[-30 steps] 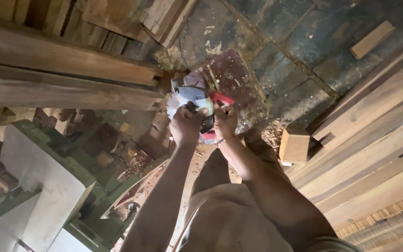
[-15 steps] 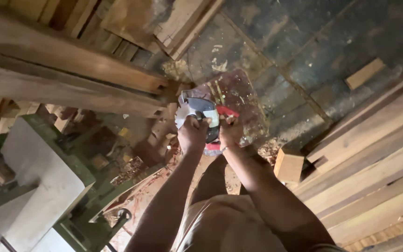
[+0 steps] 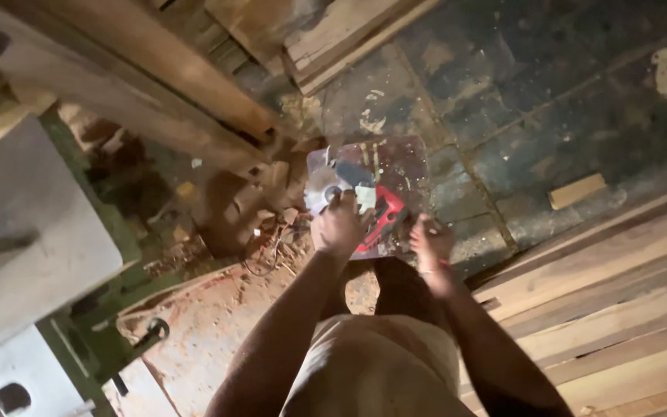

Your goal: The person adjusts a circular saw by repeatedly applying and removing white tape to the blade guard and base plate. The person handles the saw with both hands, moving it between a workbench and the floor while manipulating the tape.

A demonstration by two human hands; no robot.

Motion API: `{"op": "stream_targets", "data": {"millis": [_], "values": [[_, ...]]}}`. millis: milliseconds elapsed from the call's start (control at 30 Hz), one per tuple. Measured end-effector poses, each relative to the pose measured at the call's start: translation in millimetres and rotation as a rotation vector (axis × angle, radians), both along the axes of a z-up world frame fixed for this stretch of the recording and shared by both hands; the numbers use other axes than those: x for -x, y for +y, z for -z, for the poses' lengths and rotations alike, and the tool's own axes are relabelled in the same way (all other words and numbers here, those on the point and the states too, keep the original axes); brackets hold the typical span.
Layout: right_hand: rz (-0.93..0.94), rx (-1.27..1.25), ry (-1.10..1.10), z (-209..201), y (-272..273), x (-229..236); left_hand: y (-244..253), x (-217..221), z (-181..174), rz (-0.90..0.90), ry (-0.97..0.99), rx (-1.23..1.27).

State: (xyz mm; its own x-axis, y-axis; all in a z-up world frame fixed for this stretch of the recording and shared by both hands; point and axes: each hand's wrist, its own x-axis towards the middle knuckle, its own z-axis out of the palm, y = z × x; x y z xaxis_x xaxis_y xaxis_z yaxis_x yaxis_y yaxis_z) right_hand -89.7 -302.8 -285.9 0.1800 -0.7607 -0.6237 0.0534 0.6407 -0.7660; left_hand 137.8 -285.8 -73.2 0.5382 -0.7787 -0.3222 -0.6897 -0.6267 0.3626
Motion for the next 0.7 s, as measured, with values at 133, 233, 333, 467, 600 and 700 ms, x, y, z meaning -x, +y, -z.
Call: {"op": "stream_targets", "data": {"millis": [133,233,333,467,600,700], "values": [[-0.727,0.781,0.936,-8,-30,101,25,-1,-7,-0.044,0.035,0.038],[-0.11,0.152,0.332,-41,-31,135,54,-6,-16,-0.044,0.032,0.021],[-0.078,-0.113,0.419,-83,-26,163,100,-15,-11,-0.077,0.181,-0.207],[-0.13,-0.316,0.611,-109,-16,187,172,-25,26,-0.094,0.169,-0.343],[-0.102,-0.117,0.593,-105,-11,211,230,-40,69,-0.135,0.192,-0.158],[-0.096,0.295,0.019,-98,-7,218,258,-57,77,-0.185,0.215,-0.306]]}}
